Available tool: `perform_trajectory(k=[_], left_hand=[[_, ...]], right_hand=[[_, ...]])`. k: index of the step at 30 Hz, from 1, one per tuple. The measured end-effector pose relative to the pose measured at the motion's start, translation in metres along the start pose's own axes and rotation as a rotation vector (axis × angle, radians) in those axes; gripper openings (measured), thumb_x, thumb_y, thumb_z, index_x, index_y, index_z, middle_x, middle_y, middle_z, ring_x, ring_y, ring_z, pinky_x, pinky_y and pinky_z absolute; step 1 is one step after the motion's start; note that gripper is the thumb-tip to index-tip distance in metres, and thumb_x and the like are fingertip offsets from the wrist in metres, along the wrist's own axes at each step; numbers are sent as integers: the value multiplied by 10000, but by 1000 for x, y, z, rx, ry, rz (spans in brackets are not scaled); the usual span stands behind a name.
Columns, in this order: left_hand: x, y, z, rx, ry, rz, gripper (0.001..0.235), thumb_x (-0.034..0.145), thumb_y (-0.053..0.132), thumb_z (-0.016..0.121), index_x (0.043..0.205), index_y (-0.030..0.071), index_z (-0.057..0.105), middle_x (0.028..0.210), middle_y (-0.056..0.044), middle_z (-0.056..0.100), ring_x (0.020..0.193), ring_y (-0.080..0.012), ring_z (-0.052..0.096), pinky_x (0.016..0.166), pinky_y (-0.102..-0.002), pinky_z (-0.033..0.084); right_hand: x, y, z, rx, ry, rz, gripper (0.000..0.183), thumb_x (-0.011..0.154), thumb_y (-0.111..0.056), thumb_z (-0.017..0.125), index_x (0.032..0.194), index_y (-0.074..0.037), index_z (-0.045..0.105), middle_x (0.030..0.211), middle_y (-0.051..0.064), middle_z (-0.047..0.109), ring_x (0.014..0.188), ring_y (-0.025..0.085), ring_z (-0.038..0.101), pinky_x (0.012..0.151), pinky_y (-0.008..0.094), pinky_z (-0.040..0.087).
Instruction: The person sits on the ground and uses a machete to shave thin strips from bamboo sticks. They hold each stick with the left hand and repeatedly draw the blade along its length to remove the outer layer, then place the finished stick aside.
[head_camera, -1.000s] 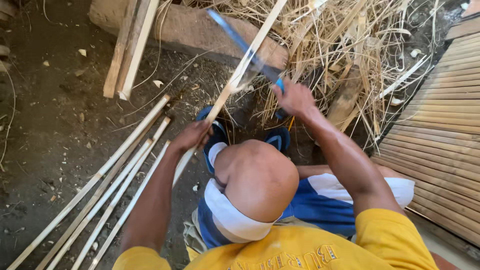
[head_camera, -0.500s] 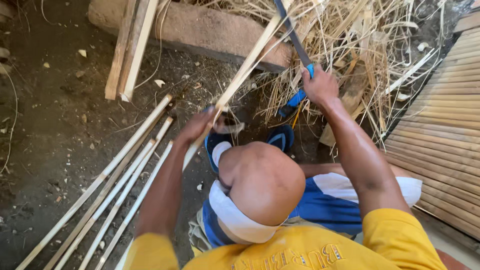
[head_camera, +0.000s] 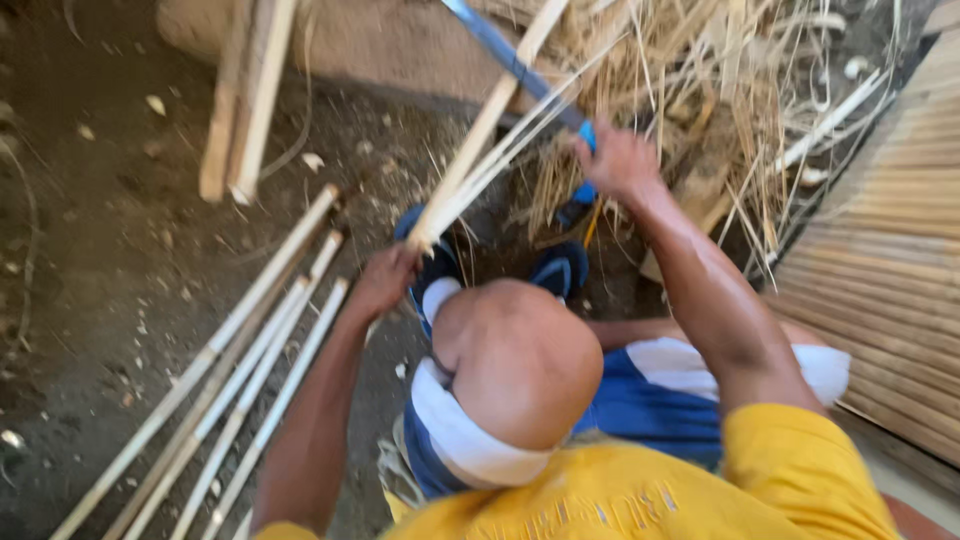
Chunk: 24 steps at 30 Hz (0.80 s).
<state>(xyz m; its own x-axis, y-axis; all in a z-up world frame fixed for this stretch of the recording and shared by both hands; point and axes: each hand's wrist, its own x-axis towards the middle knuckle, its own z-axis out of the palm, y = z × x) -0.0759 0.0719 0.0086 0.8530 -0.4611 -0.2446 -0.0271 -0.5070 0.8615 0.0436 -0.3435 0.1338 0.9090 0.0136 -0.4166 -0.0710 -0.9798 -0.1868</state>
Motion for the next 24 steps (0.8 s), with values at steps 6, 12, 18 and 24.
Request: perform_trajectory(k=[6, 12, 18, 24], left_hand=[[-2, 37, -11, -348, -26, -397, 501, 1058, 495, 417, 902, 74, 637, 747, -22, 642, 652, -150, 612, 623, -329, 511], [-43, 39, -31, -453, -113, -519, 509, 1065, 498, 410, 917, 69, 642, 697, -55, 551, 607, -183, 497, 561, -393, 433], [-36, 38, -38, -184, -33, -354, 526, 1055, 489, 387, 858, 53, 604, 678, -115, 578, 587, -243, 556, 589, -404, 456], [-90, -6, -47, 38, -163, -456, 599, 1071, 522, 327, 869, 67, 660, 692, -100, 598, 663, -233, 559, 655, -417, 428]], right_hand=[[9, -18, -2, -24, -5, -38, 492, 1079, -578, 430, 1161, -119, 588, 888, 191, 721, 775, 367, 707, 710, 546, 560], [-14, -31, -20, 43, -72, 85, 530, 1108, -566, 359, 1199, -75, 533, 821, 188, 720, 741, 337, 712, 681, 512, 566], [-28, -52, 18, -229, -285, -235, 466, 927, -509, 558, 1106, -78, 563, 845, 178, 716, 767, 380, 726, 669, 527, 572], [-22, 9, 5, 13, 150, 51, 509, 1115, -525, 450, 1180, -30, 551, 858, 278, 701, 794, 480, 689, 725, 601, 536]])
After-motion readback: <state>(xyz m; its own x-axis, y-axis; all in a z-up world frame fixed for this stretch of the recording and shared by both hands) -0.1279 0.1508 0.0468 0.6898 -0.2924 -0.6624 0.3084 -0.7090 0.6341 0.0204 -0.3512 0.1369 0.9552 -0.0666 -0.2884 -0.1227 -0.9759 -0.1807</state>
